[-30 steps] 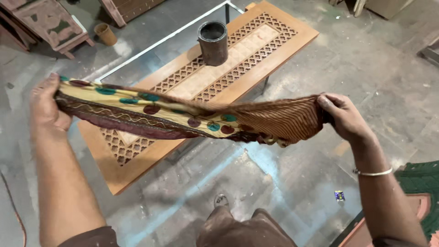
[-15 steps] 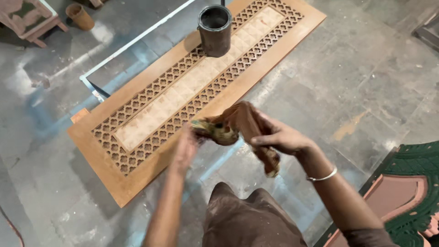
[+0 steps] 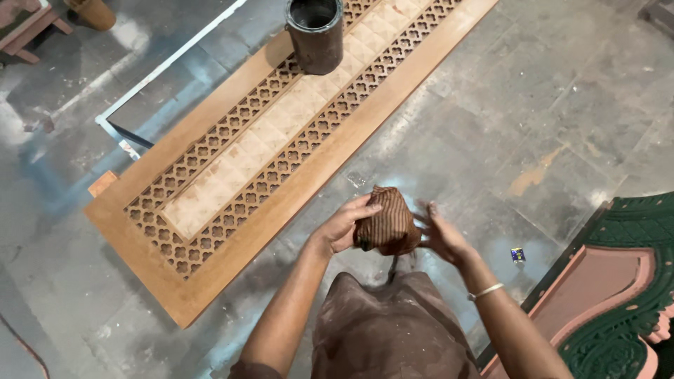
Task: The person wipes a long wooden panel with a patterned cutout design using a cloth. The person repeatedly rubs the surface and the cutout areas, occasionally dipping the cloth into a bucket of water to re-wet it.
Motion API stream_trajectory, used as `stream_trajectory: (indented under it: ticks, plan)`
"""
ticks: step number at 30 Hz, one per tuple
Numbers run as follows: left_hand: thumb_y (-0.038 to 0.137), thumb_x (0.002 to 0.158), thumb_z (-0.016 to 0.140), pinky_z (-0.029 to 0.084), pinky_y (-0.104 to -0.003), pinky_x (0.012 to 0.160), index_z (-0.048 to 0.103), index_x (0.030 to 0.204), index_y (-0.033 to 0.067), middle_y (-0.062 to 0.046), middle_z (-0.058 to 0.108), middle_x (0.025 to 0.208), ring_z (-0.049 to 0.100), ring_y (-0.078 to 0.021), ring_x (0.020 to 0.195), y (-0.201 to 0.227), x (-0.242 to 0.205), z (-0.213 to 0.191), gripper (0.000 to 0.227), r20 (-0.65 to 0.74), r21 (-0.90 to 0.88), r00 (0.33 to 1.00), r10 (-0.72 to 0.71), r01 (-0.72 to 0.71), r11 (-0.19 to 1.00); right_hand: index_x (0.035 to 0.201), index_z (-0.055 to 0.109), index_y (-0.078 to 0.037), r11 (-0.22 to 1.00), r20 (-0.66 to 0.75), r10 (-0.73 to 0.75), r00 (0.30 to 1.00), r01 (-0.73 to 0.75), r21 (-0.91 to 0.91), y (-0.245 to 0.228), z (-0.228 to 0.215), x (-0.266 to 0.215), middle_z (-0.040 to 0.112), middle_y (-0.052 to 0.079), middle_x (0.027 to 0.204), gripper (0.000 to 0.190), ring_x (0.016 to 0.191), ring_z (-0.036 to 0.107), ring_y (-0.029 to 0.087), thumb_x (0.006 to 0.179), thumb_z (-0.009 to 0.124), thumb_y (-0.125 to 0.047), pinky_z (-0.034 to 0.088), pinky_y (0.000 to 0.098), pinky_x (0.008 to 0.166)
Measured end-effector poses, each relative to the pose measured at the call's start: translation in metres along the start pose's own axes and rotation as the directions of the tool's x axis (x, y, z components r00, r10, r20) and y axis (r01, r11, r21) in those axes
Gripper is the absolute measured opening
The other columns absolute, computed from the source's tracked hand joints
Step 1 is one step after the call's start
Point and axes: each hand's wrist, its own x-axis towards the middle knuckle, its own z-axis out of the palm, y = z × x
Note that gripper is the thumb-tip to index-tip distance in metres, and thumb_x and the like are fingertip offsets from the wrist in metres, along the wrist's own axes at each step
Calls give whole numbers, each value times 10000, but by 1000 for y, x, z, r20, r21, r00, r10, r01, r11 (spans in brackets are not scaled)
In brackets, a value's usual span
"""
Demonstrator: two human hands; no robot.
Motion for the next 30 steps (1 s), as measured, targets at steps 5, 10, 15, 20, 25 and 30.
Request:
stream_trajectory:
  ticks: [5, 10, 15, 20, 25, 30]
  plan:
    - [625, 1012, 404, 539, -472, 1045, 441, 1474, -31, -198, 617, 1404, 644, -288, 1251, 6, 10, -33, 803, -8, -202, 999, -34, 31, 979, 1412, 490, -5, 967, 225, 19, 974, -75, 244, -16, 27, 42, 630, 199, 1339, 735, 1192, 634, 323, 920, 498, -551, 545, 502, 989]
    - [660, 929, 434, 516, -481, 1009, 307, 1544, 98, -219, 619, 1315, 611, -348, 1245, -30, -38, -84, 842, -785, 173, 609, 110, 47, 984, 1262, 608, 71, 1000, 219, 20, 975, -15, -26, -44, 45, 80, 736, 190, 1124, 494, 949, 753, 277, 998, 608, -346, 628, 429, 837]
    - [586, 904, 502, 476, -508, 991, 514, 1371, 51, -138, 667, 1274, 608, -319, 1209, -89, 21, -50, 710, -670, -315, 742, 2, -286, 905, 1362, 561, -3, 985, 312, 166, 935, -169, -18, -53, 46, 97, 662, 157, 1270, 550, 1111, 665, 265, 1005, 552, -422, 578, 427, 924]
    - [224, 914, 711, 521, -485, 931, 613, 1253, -11, -178, 667, 1208, 636, -310, 1111, -75, 71, -22, 425, -722, -41, 620, 308, -482, 875, 1493, 394, -44, 984, 372, 163, 914, -122, -132, -100, -17, 82, 510, 159, 1479, 666, 1312, 532, 295, 990, 514, -464, 510, 453, 1015]
    - [226, 906, 735, 557, -359, 900, 583, 1326, 43, -140, 658, 1259, 654, -234, 1131, -36, 105, -1, 482, -661, 34, 673, 332, -415, 909, 1584, 195, -197, 974, 484, 65, 873, 49, -221, -134, -27, 75, 312, 90, 1612, 761, 1395, 430, 254, 925, 554, -324, 498, 464, 1008]
    - [361, 901, 717, 570, -394, 814, 485, 1361, 127, -114, 630, 1247, 656, -224, 1098, -16, 116, 2, 566, -857, 160, 448, 252, -234, 959, 1593, 258, -99, 901, 389, -224, 894, 342, -267, -146, 10, 100, 277, 103, 1652, 794, 1447, 378, 227, 908, 659, -78, 394, 335, 1140]
